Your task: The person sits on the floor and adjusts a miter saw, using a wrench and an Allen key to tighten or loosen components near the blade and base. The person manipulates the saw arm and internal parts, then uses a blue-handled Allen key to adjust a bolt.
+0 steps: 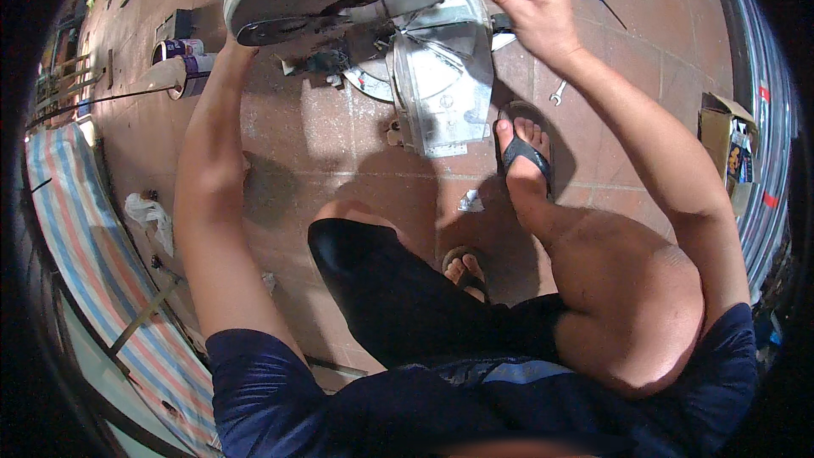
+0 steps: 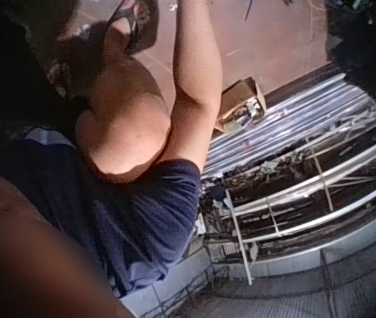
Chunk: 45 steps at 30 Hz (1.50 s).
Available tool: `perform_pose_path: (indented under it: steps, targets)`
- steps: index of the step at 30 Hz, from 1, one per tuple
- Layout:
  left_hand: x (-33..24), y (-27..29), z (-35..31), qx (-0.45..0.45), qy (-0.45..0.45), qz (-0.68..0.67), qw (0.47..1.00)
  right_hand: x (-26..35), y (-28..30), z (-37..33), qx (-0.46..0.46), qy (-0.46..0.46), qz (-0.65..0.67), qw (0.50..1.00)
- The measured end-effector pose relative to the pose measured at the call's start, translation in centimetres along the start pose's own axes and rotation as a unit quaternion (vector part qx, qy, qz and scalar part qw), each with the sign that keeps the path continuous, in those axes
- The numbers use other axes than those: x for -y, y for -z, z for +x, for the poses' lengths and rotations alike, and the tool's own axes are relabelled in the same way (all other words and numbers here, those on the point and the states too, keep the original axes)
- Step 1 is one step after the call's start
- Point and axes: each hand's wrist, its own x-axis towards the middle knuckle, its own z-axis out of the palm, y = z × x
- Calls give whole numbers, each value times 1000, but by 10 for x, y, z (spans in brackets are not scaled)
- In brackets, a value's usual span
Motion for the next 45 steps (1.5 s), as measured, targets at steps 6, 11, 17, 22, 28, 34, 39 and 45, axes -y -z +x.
perform_pose_path:
  steps: [6,11,17,22,28,34,39,45]
  targets:
    - [2,-4,3,-1,0,-1,1000,-20,-17,-19,-20,-127,112,985]
    - [7,-2,5,-6,1,-5,1000,2,5,-3,-16,-60,103,993]
    - [5,0,2,-8,1,-7,1000,20,20,-2,-29,-168,172,970]
    - [12,6,3,-9,-18,-4,1000,-30,71,-66,-7,-191,-76,979]
    - [18,6,13,5,-35,-2,999,-37,162,-190,234,-361,-381,818]
    - [6,4,11,11,-40,-3,999,9,190,-215,291,-355,-386,800]
    - [3,6,5,2,-36,1,999,-36,172,-226,228,-366,-293,853]
    - [-6,11,-7,-32,-23,7,999,-67,125,-259,104,-424,-91,895]
